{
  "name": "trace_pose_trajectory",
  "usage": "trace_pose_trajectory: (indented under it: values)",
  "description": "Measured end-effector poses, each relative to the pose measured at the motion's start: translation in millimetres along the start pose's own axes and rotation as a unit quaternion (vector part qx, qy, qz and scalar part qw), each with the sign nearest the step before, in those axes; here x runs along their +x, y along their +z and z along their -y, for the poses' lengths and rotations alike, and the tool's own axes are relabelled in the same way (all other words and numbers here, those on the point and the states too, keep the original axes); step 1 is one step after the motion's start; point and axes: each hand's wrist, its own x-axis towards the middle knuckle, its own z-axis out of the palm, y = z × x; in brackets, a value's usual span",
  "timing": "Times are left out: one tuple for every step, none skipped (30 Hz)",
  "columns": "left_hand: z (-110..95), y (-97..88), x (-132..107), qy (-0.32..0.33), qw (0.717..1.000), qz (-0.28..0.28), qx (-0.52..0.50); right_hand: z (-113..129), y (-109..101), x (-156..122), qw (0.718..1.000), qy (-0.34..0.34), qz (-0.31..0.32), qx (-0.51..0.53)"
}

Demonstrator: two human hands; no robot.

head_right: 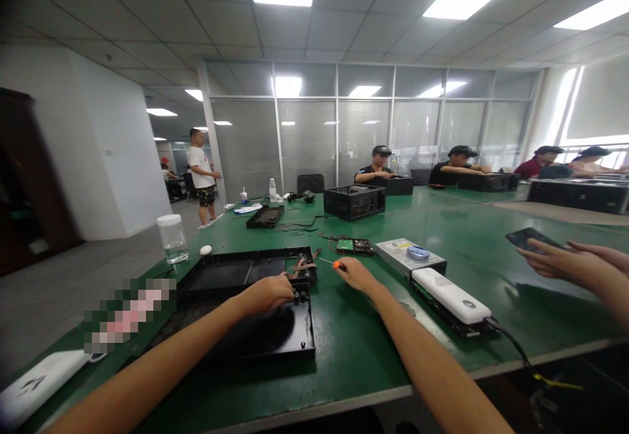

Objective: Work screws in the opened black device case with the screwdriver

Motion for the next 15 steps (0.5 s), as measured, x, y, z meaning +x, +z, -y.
trace_pose_trajectory:
  values:
    - [-1.7, -2.3, 1.5, -0.012, 0.999, 0.008, -0.031, -0.1, 0.3, 0.2, 1.000, 0.001, -0.004, 0.003]
    - [-3.3, -4.0, 3.3, -0.019, 0.998, 0.019, -0.058, 0.0, 0.4, 0.2, 1.000, 0.002, -0.007, 0.005]
    - [-4.8, -4.9, 5.2, -0.023, 0.996, 0.031, -0.080, 0.2, 0.4, 0.1, 1.000, 0.003, -0.011, 0.006]
    - [-6.1, -5.2, 7.1, -0.021, 0.994, 0.044, -0.095, 0.4, 0.2, 0.0, 1.000, 0.003, -0.014, 0.008]
    - [-7.2, -4.8, 8.9, -0.016, 0.993, 0.057, -0.104, 0.7, -0.1, -0.2, 1.000, 0.003, -0.016, 0.008]
    - [-8.1, -4.0, 10.3, -0.009, 0.992, 0.068, -0.106, 0.9, -0.3, -0.3, 1.000, 0.002, -0.019, 0.008]
    - [-8.8, -3.0, 11.5, 0.000, 0.992, 0.077, -0.103, 1.0, -0.5, -0.5, 1.000, 0.002, -0.021, 0.008]
    - [-9.3, -2.0, 12.2, 0.009, 0.992, 0.083, -0.096, 1.1, -0.7, -0.6, 1.000, 0.002, -0.023, 0.007]
    - [-9.7, -1.2, 12.6, 0.020, 0.992, 0.086, -0.087, 1.0, -0.7, -0.8, 1.000, 0.002, -0.023, 0.007]
    - [-10.0, -0.5, 12.6, 0.032, 0.993, 0.088, -0.075, 1.0, -0.6, -1.0, 1.000, 0.003, -0.022, 0.006]
    - [-10.1, 0.0, 12.4, 0.043, 0.993, 0.090, -0.060, 1.0, -0.5, -1.2, 1.000, 0.005, -0.020, 0.004]
    - [-10.2, 0.5, 11.9, 0.052, 0.994, 0.093, -0.036, 1.0, -0.5, -1.4, 1.000, 0.007, -0.018, 0.002]
    - [-10.2, 0.9, 11.3, 0.058, 0.994, 0.097, -0.009, 1.1, -0.6, -1.7, 1.000, 0.010, -0.016, 0.000]
    - [-10.1, 1.5, 10.7, 0.059, 0.993, 0.101, 0.019, 1.3, -0.8, -1.8, 1.000, 0.013, -0.014, -0.001]
    - [-9.9, 2.1, 10.1, 0.059, 0.992, 0.104, 0.047, 1.5, -1.1, -2.0, 1.000, 0.015, -0.015, -0.002]
